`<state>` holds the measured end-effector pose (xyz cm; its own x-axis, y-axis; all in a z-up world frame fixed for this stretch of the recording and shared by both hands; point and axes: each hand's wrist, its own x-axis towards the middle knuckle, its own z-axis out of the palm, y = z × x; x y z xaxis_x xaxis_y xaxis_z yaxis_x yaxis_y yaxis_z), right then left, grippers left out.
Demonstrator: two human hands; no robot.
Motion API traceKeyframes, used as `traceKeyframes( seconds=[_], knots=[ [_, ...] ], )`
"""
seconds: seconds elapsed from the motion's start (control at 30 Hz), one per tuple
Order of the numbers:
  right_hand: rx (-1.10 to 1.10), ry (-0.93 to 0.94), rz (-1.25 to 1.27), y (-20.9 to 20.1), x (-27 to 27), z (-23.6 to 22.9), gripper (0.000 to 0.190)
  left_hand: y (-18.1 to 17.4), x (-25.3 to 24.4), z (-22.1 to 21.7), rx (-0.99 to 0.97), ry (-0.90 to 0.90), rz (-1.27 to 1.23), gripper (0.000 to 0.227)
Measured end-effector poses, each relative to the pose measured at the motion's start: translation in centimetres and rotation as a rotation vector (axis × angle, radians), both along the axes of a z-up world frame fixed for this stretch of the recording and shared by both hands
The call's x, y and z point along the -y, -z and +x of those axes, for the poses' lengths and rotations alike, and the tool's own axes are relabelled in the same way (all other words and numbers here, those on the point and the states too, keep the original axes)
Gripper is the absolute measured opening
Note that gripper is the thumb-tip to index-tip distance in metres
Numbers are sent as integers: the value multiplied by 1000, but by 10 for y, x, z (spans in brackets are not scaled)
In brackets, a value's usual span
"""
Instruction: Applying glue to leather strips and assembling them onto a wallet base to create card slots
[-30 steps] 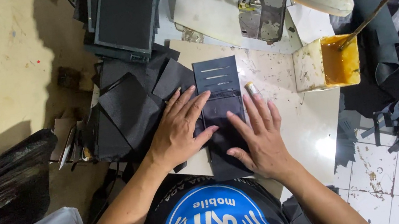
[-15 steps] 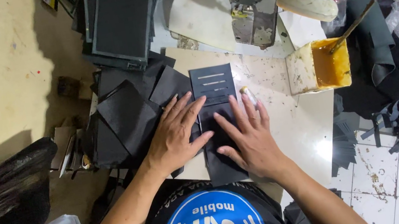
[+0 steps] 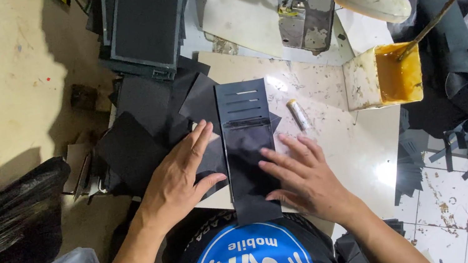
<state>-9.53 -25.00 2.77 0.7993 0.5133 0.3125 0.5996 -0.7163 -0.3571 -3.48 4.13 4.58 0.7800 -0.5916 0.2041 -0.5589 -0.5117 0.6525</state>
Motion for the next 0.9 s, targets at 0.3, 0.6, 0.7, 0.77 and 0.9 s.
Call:
traceKeyframes(
  seconds=[0.3,0.6,0.7,0.77,0.9],
  knots=[
    [51,81,217,7,-13,10,40,12,8,-21,-174,57,98,68],
    [-310,83,408,-15,-9,14,66,33,35,-25,-34,-1,-173,54],
    [-427,22,593,-31,-1,15,61,6,48,-12,-96,-114,-355,5],
    [-447,27,655,-46,-3,13,69,-9,46,-7,-109,-97,-346,8],
    [-327,119,645,-51,-11,15,80,-16,46,-4,-211,-83,-348,12]
  ],
)
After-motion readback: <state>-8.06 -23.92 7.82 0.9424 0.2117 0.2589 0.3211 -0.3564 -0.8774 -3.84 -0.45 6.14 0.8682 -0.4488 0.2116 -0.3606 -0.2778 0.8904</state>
